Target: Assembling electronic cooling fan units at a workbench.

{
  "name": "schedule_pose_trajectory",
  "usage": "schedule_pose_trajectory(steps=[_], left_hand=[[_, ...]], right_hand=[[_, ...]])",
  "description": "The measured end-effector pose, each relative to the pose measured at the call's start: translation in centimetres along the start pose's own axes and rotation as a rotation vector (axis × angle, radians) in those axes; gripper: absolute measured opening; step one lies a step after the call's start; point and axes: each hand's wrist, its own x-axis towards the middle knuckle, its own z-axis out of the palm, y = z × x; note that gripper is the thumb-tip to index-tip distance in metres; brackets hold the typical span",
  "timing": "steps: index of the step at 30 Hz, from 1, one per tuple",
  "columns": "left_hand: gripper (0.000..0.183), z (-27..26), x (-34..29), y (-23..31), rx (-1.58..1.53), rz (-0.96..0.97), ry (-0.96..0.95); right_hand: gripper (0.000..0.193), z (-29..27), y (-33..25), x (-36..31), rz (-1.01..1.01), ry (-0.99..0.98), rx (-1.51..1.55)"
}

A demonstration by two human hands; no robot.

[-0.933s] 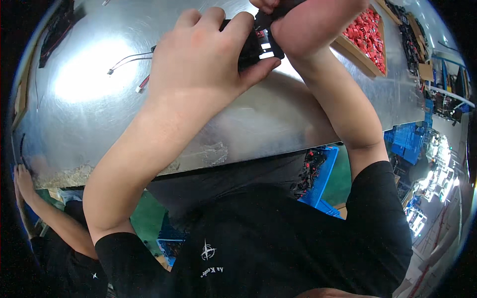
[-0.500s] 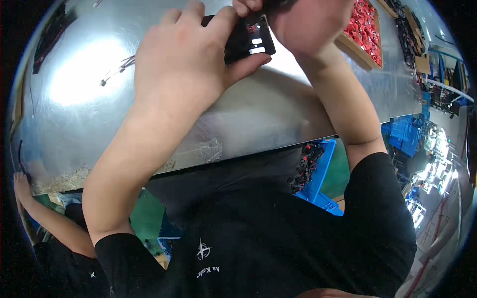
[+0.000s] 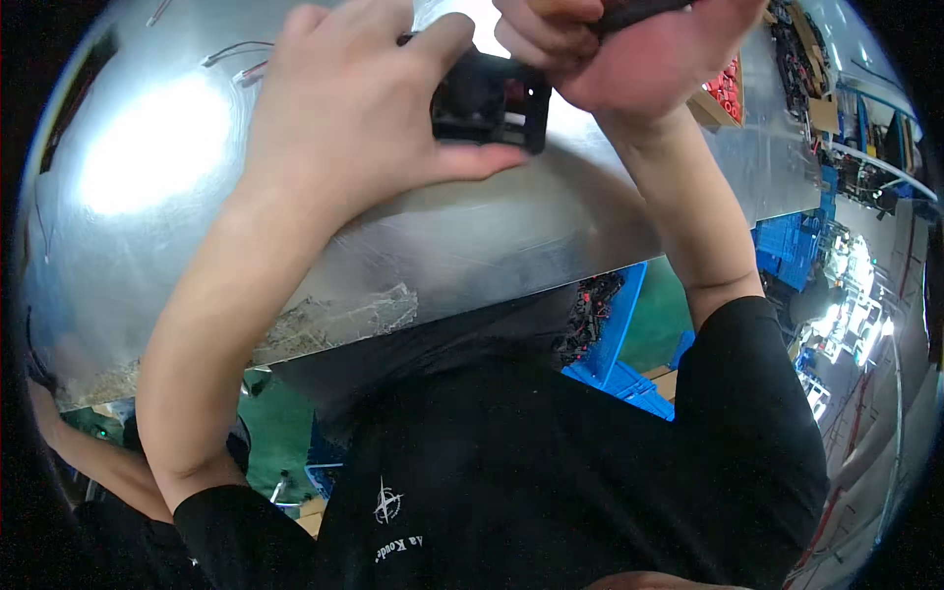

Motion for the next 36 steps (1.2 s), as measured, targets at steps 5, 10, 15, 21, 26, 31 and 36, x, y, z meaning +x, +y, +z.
schedule_pose_trajectory(steps=[5, 10, 15, 21, 26, 31, 36], left_hand=[[0.083, 0.2, 0.1, -0.2, -0.027, -0.009, -0.083], [0.085, -0.1, 0.3, -1.2, -0.085, 0.079, 0.012], [0.067, -1.4, 1.4, -0.9, -0.192, 0.009, -0.237], [0.065, -1.5, 1.5, -1.1, -0.219, 0.058, -0.187], [0.068, -1.6, 1.8, -1.0, -0.266, 0.028, -0.23], [0.071, -1.8, 1.8, -1.0, -0.22, 0.032, -0.253], [0.066, -1.6, 2.4, -1.4, -0.42, 0.033, -0.241]], right_hand=[[0.109, 0.0, 0.2, -0.4, -0.027, -0.028, 0.17], [0.109, -0.7, 0.4, -0.4, -0.011, -0.133, 0.084], [0.109, -1.3, 0.3, -0.6, -0.011, -0.184, 0.03], [0.107, -2.1, 0.1, 0.3, 0.014, -0.355, -0.182], [0.108, -2.8, -0.1, 1.4, 0.077, -0.465, -0.103], [0.109, -3.1, 0.0, 1.9, 0.087, -0.568, -0.158], [0.115, -5.4, -0.1, 1.4, 0.009, -0.337, -0.186]])
